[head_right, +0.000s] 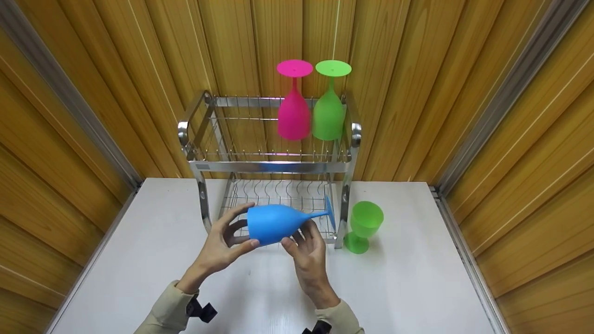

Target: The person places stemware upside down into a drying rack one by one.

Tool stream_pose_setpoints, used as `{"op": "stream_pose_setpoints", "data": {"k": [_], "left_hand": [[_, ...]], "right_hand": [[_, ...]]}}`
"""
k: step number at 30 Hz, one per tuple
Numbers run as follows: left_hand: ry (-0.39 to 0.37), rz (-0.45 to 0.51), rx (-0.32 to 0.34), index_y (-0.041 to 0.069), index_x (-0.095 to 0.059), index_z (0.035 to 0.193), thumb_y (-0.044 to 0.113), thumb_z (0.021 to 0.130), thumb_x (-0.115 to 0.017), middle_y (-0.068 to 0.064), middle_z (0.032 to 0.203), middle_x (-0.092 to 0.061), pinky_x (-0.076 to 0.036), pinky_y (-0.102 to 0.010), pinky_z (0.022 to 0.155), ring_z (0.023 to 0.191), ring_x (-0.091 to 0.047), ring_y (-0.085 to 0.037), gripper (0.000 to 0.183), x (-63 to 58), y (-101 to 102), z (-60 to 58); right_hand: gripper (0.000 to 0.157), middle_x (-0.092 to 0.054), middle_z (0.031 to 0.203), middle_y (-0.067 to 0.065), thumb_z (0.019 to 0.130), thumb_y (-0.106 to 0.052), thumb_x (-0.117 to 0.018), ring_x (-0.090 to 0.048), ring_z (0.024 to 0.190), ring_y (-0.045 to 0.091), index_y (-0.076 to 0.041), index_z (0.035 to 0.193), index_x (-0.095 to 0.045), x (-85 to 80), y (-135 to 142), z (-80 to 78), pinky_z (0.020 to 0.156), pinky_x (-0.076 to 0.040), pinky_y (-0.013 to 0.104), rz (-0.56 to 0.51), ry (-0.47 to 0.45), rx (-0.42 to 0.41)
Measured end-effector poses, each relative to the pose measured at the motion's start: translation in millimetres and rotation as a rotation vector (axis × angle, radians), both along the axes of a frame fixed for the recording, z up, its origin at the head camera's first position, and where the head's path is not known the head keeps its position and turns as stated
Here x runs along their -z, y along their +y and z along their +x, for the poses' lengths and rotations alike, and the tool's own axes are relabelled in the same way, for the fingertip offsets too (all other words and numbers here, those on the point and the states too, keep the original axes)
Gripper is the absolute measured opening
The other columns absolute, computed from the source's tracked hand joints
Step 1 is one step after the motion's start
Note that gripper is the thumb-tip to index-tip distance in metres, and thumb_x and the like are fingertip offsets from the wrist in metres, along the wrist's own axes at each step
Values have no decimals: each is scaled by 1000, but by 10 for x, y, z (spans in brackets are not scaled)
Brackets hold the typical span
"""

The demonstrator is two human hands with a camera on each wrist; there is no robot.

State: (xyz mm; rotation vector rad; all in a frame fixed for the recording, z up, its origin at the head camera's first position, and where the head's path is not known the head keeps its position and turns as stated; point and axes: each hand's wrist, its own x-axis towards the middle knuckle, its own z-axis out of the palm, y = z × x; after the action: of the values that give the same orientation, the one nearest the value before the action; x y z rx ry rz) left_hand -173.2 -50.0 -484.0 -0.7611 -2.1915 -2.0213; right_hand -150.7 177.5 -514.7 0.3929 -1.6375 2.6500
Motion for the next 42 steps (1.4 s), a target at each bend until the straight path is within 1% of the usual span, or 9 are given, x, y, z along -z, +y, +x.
{"op": "stream_pose_setpoints", "data": {"k": [3, 10, 19, 21, 24, 29, 34, 38, 42], "left_hand": [[-1, 9, -1, 16, -49, 158, 23, 88, -89, -20, 159, -47, -63, -43, 97, 136, -62, -45, 81, 21, 42, 16], [-5, 39, -13, 16, -51, 156, 18, 86, -90, -16, 157, -49, -63, -40, 98, 135, -63, -42, 80, 61, 110, 31], [-8, 80, -4, 6, -46, 157, 15, 87, -89, -20, 160, -44, -62, -41, 101, 138, -59, -44, 83, 62, 177, 35], [-2, 82, -1, 7, -45, 158, 14, 87, -89, -19, 161, -44, -61, -42, 103, 140, -58, -45, 83, 60, 177, 35], [18, 61, -4, 10, -45, 160, 16, 88, -88, -16, 163, -44, -59, -43, 106, 142, -57, -44, 84, 51, 152, 34], [71, 40, 4, 11, -43, 161, 22, 90, -86, -16, 165, -45, -55, -42, 112, 145, -54, -43, 84, 51, 15, 10], [141, 91, 4, 1, -45, 157, 18, 93, -79, -23, 159, -49, -52, -43, 115, 144, -55, -45, 75, 77, -169, -87], [206, 52, -121, 0, -51, 152, 11, 93, -78, -22, 152, -57, -52, -42, 115, 139, -61, -42, 66, 105, -333, -175], [231, -5, -258, 3, -58, 146, 9, 92, -80, -19, 146, -63, -55, -47, 113, 133, -64, -41, 59, 159, -521, -275]], "right_hand": [[92, -5, 175, 23, 105, -11, -62, -17, 162, 47, -7, 169, 3, -11, -37, -16, 124, -42, 35, -75, 1, -12], [67, -14, 171, 14, 109, -13, -56, -36, 154, 33, -22, 166, -22, -8, -109, -27, 124, -44, 40, -173, -15, -4], [89, -11, 171, 17, 107, -12, -61, -35, 155, 35, -22, 171, 0, 26, -110, -50, 126, -41, 41, -195, 6, -17], [91, -12, 172, 17, 106, -12, -63, -35, 155, 34, -22, 171, 1, 18, -95, -62, 126, -41, 41, -174, 13, -12], [86, -19, 171, 16, 106, -10, -65, -38, 153, 30, -20, 170, -9, -16, -65, -74, 124, -44, 40, -113, 45, 16], [73, -42, 162, 9, 98, 3, -70, -49, 148, 25, -11, 161, -36, -163, -31, -113, 117, -52, 39, 88, 203, 131], [78, -55, 156, 13, 85, 16, -77, -53, 147, 24, 6, 154, -41, -375, -1, -222, 119, -49, 38, 260, 398, 253], [83, -57, 154, 19, 79, 14, -85, -51, 150, 32, 14, 148, -40, -555, 36, -360, 126, -43, 42, 277, 569, 263], [81, -61, 150, 15, 77, 6, -92, -53, 147, 36, 18, 142, -46, -757, 46, -509, 127, -41, 46, 264, 732, 265]]}}
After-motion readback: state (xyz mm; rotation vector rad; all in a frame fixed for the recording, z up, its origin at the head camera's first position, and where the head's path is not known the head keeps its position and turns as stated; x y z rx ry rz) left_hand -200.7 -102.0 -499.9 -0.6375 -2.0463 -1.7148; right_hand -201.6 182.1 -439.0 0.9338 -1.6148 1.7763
